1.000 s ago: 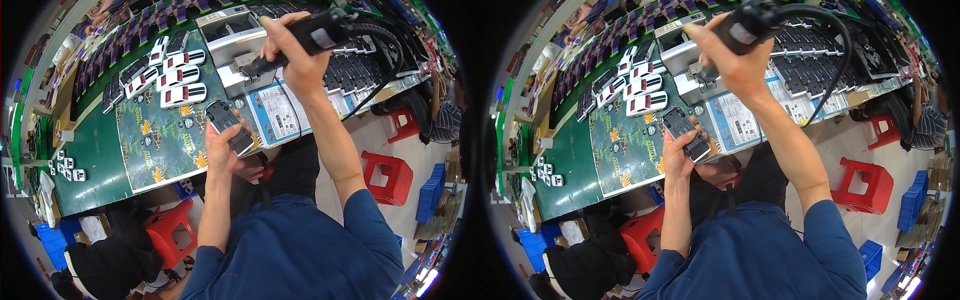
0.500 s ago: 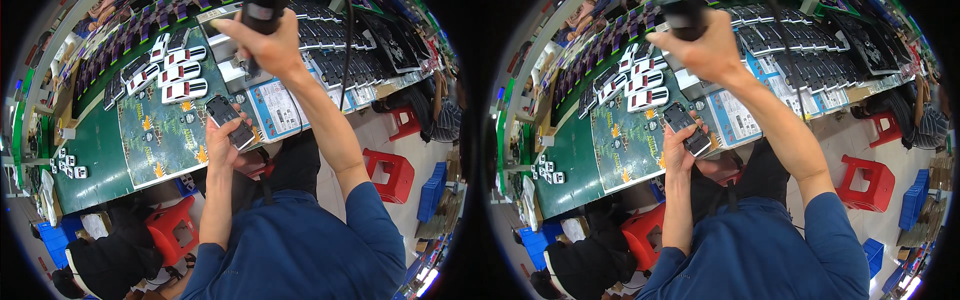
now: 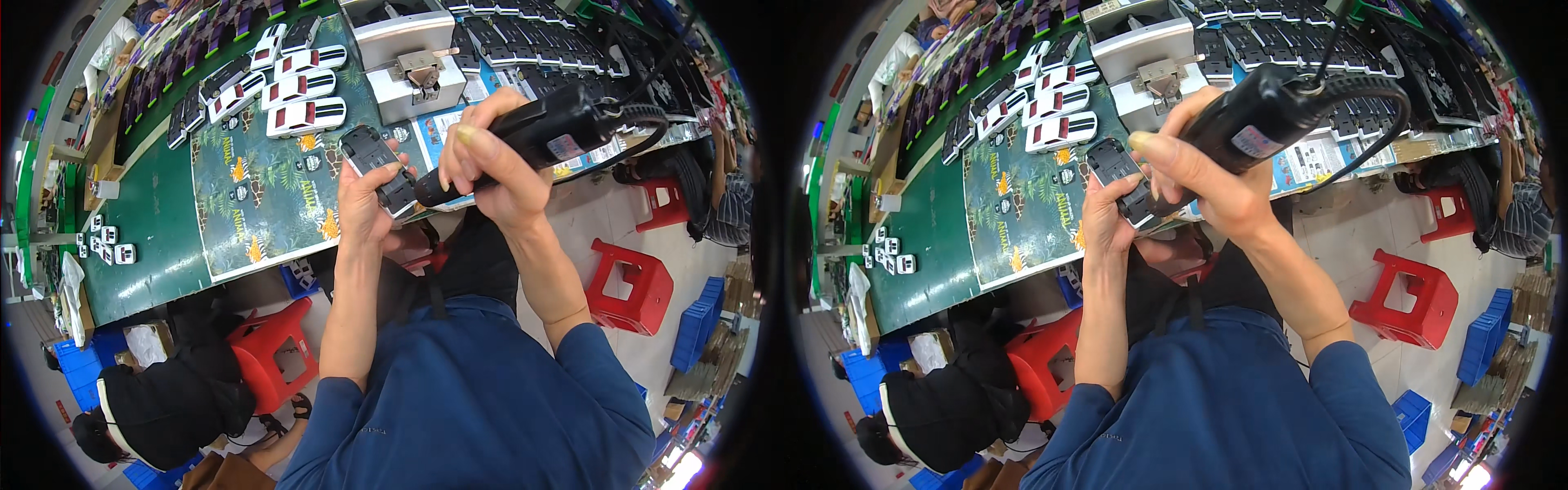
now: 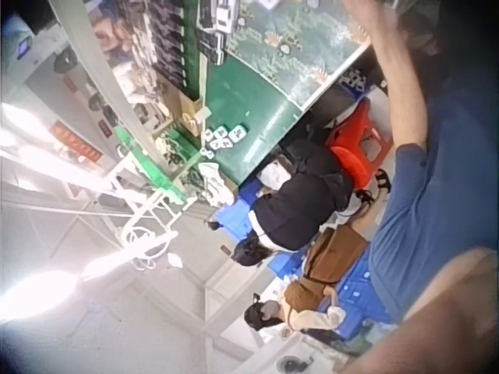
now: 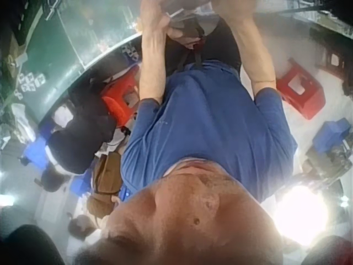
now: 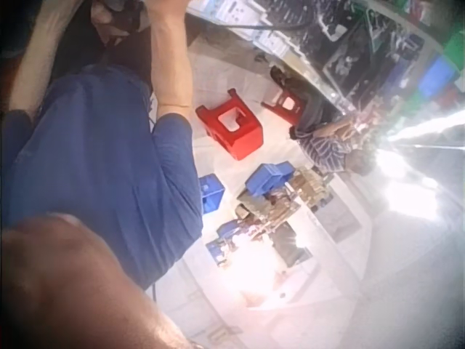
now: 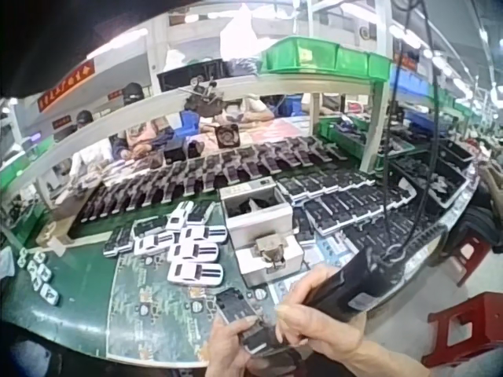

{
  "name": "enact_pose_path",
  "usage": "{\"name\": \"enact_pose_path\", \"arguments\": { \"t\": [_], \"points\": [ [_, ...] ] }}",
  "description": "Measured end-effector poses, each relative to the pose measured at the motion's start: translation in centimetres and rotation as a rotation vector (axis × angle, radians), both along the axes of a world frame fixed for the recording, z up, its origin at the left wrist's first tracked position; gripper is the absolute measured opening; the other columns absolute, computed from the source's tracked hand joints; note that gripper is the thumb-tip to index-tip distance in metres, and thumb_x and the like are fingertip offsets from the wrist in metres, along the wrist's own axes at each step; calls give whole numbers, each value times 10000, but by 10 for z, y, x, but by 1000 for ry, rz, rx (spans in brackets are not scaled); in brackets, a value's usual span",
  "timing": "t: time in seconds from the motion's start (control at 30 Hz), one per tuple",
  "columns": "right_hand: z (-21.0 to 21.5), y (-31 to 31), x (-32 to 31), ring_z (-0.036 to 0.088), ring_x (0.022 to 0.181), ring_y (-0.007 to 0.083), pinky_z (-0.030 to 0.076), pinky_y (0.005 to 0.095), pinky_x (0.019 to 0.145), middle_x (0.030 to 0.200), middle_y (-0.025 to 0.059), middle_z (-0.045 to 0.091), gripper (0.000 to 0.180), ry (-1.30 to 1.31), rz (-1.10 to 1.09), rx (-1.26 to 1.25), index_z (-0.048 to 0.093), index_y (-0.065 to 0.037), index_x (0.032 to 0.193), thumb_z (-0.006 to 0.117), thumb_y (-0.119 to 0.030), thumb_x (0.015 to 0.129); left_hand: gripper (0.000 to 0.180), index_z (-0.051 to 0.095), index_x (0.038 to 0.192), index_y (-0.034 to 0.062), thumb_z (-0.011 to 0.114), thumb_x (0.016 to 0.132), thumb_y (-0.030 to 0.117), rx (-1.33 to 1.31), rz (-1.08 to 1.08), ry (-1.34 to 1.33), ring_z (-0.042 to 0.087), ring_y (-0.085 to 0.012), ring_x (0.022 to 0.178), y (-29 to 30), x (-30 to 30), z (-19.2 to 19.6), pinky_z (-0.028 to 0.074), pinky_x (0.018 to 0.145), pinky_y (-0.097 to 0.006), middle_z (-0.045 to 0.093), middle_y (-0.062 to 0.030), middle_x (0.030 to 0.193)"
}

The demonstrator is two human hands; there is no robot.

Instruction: Assembling small electronic devices using an electric screwdriver on a factory production line.

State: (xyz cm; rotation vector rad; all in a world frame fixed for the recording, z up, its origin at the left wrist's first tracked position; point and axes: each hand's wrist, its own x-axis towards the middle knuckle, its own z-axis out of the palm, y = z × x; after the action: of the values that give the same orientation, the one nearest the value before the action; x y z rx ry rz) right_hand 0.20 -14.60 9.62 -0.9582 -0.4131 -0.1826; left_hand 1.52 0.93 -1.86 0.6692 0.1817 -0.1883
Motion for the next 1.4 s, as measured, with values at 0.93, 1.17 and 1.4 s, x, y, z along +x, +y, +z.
{"name": "enact_pose_path", "arguments": {
  "t": [0.93,1.17,1.4],
  "points": [
    [-13,6,6,481,481,107,434,257,490,600,57,520,267,-142,24,-318,461,-52,818,725,-68,856,331,526,1183,31,571,865,-49,-239,-67,177,657,-257,936,4,5,-1,590,835,-425,643,-118,1089],
    [0,0,1,498,488,177,454,320,495,587,85,513,164,-100,146,-106,500,-20,908,642,-39,830,358,536,1251,40,547,1002,297,-198,-57,135,672,-223,849,18,1,21,579,752,-397,649,-123,1035],
    [-6,-68,-9,407,515,106,385,265,516,658,19,427,187,-165,-19,-75,474,-64,968,598,-189,907,818,574,1259,33,863,614,445,1468,172,-855,652,-231,937,103,14,38,516,815,-389,634,-97,1009]
  ]
}}
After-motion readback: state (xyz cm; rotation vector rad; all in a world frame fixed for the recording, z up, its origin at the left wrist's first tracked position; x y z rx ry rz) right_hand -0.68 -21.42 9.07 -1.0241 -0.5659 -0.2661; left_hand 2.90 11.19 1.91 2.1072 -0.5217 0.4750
